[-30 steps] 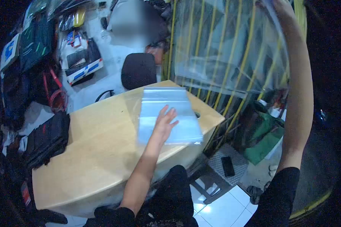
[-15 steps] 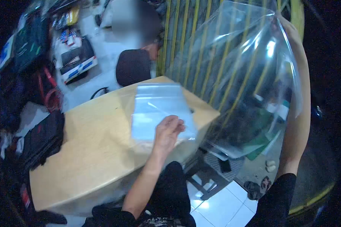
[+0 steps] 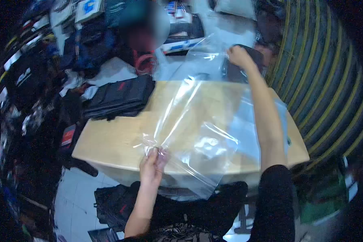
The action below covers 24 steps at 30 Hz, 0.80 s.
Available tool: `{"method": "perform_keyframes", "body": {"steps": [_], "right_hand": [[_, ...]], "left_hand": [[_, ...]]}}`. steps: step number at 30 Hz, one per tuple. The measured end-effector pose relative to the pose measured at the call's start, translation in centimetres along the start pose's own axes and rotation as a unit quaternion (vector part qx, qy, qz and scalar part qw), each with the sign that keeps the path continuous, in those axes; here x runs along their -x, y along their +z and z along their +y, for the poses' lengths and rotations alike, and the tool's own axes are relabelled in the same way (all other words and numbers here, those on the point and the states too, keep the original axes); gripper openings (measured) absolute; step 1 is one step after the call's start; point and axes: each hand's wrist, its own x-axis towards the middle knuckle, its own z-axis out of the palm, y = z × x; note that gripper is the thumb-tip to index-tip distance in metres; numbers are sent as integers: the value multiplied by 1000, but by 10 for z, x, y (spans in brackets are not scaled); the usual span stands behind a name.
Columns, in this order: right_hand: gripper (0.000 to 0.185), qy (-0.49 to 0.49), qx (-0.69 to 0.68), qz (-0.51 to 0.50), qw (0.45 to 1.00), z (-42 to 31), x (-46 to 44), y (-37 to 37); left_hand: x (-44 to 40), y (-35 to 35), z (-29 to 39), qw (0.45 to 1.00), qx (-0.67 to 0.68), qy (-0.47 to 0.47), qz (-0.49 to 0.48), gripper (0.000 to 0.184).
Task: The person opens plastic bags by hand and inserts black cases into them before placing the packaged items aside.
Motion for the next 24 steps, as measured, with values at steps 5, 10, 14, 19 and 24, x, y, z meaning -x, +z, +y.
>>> {"method": "perform_keyframes", "body": {"steps": [5,10,14,19,24], "right_hand": [[27,-108,30,219,969,-107,-7,72],[33,-146,-107,-161,970,-180,153,53],[41,-155,15,-217,964,-177,274,69],[17,-78,-121,-154,977,-150,285,94],[9,20,-264,-25,964,-133,262,94]], "left_hand": [[-9,9,-1,997,-9,41,71,17],[-27,23,-14,998,17,6,66,13],[-31,39,-28,998,-23,2,65,11],[-23,44,-37,997,-75,31,0,11],[-15,26,-33,988,-150,19,-16,17]]}}
